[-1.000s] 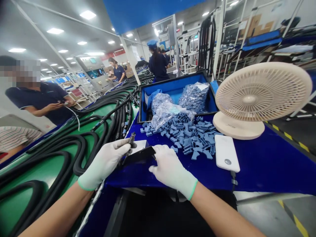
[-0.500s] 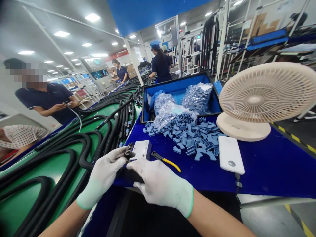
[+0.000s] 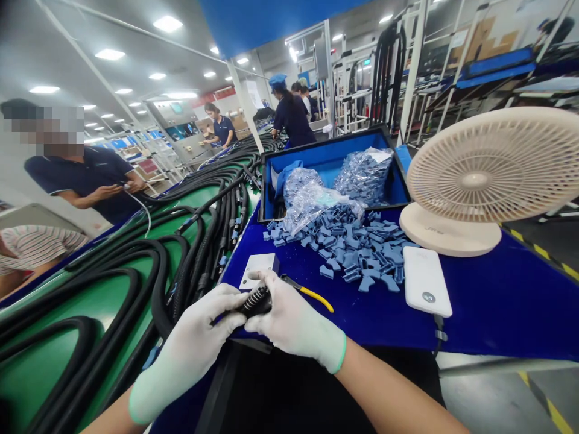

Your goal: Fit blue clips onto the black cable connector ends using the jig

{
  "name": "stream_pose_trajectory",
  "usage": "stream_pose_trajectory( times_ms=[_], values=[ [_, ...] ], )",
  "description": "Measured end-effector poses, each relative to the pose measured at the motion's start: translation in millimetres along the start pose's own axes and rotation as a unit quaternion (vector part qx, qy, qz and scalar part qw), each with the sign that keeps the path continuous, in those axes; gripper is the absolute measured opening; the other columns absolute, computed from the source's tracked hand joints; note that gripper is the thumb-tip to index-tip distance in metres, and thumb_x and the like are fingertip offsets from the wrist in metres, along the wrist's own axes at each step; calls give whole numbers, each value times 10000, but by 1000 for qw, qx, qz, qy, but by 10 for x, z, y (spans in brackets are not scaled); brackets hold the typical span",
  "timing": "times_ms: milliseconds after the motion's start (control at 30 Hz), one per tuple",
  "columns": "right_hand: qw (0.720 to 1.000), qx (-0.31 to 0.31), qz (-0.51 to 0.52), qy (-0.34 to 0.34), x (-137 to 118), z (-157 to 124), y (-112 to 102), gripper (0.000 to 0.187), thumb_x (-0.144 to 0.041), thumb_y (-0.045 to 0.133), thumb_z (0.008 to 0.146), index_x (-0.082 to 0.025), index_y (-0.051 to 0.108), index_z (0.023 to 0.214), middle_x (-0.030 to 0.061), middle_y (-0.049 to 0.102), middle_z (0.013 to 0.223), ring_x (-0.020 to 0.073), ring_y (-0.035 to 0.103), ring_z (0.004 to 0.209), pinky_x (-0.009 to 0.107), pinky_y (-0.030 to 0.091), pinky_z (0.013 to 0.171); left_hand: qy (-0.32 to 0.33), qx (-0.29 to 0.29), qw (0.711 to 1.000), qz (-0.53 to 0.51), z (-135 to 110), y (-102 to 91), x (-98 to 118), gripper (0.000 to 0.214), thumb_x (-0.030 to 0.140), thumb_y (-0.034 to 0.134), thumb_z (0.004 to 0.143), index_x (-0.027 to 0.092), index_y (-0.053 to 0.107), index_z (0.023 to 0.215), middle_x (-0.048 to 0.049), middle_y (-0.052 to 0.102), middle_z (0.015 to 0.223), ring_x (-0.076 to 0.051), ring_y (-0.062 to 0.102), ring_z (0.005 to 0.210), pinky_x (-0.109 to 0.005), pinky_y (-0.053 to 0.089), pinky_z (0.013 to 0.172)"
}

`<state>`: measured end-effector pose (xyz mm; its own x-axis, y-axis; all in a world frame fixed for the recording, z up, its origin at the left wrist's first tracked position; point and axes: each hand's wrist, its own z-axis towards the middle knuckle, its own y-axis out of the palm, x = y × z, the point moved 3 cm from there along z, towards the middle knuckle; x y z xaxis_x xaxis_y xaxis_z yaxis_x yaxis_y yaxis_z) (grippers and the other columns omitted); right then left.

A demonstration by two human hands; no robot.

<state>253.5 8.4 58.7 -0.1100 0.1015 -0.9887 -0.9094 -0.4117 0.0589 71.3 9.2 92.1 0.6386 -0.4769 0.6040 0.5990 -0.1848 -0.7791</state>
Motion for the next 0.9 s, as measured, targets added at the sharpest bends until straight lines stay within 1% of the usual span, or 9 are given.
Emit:
stream_pose_trajectory(
  times_ms=[200,400,467,600,667,700,767,833,900],
  values=[
    [998,-41,41,9,50,3,50,798,-56,755,683,-254,485,1408,10,616,1065,185,631,887,329,544,791,91,-32,994,-45,-23,58,-134,261,164,587,952,273,741,1132,-47,642,991,-181,625,902,-305,526,814],
    [999,16,25,-25,68,-64,70,602,-46,747,670,-244,606,1221,-2,680,1055,205,655,986,354,529,898,-117,-84,964,-222,204,163,-402,1108,69,835,585,297,368,1564,-37,676,1161,-252,677,1026,-390,548,938],
    [999,44,13,-11,119,-65,21,614,-46,755,654,-235,606,1219,0,676,1032,198,659,953,352,538,881,-116,-35,982,-148,184,169,-382,976,122,861,577,273,507,1474,-33,692,1123,-265,677,1014,-392,543,927],
    [979,192,58,28,295,-88,-50,463,-125,786,664,-218,589,1073,7,692,960,193,681,814,353,580,771,-126,73,988,-56,-86,236,-286,196,370,771,800,248,774,953,-50,737,917,-273,690,865,-401,550,828],
    [959,251,121,50,411,-150,37,405,-173,778,697,-227,550,1028,-8,688,867,184,674,687,359,592,696,-182,52,958,-214,-206,345,-289,276,480,665,888,242,776,975,-80,757,927,-288,706,841,-416,578,775],
    [957,245,141,65,462,-184,110,402,-194,780,709,-232,540,1029,-20,678,820,176,660,633,353,588,657,-209,68,920,-323,-237,382,-300,348,523,619,915,236,759,1054,-95,760,972,-292,712,871,-423,591,777],
    [981,138,111,83,505,-236,240,389,-244,805,724,-233,566,1032,-27,676,789,172,651,610,324,567,609,-236,154,816,-504,-234,382,-334,387,527,610,939,230,701,1169,-86,739,1001,-252,705,915,-397,602,810],
    [997,13,-40,70,471,-266,201,311,-321,804,776,-229,631,1018,-6,703,841,182,678,694,304,553,644,-232,236,751,-571,-167,295,-375,335,444,700,914,232,665,1171,-15,669,852,-162,653,777,-305,586,736],
    [955,30,-293,45,399,-242,-111,207,-384,726,878,-225,674,1000,31,720,954,195,696,842,308,540,764,-219,244,770,-548,-47,164,-411,322,363,765,875,215,653,1138,45,549,699,-106,533,601,-235,515,581]
  ],
)
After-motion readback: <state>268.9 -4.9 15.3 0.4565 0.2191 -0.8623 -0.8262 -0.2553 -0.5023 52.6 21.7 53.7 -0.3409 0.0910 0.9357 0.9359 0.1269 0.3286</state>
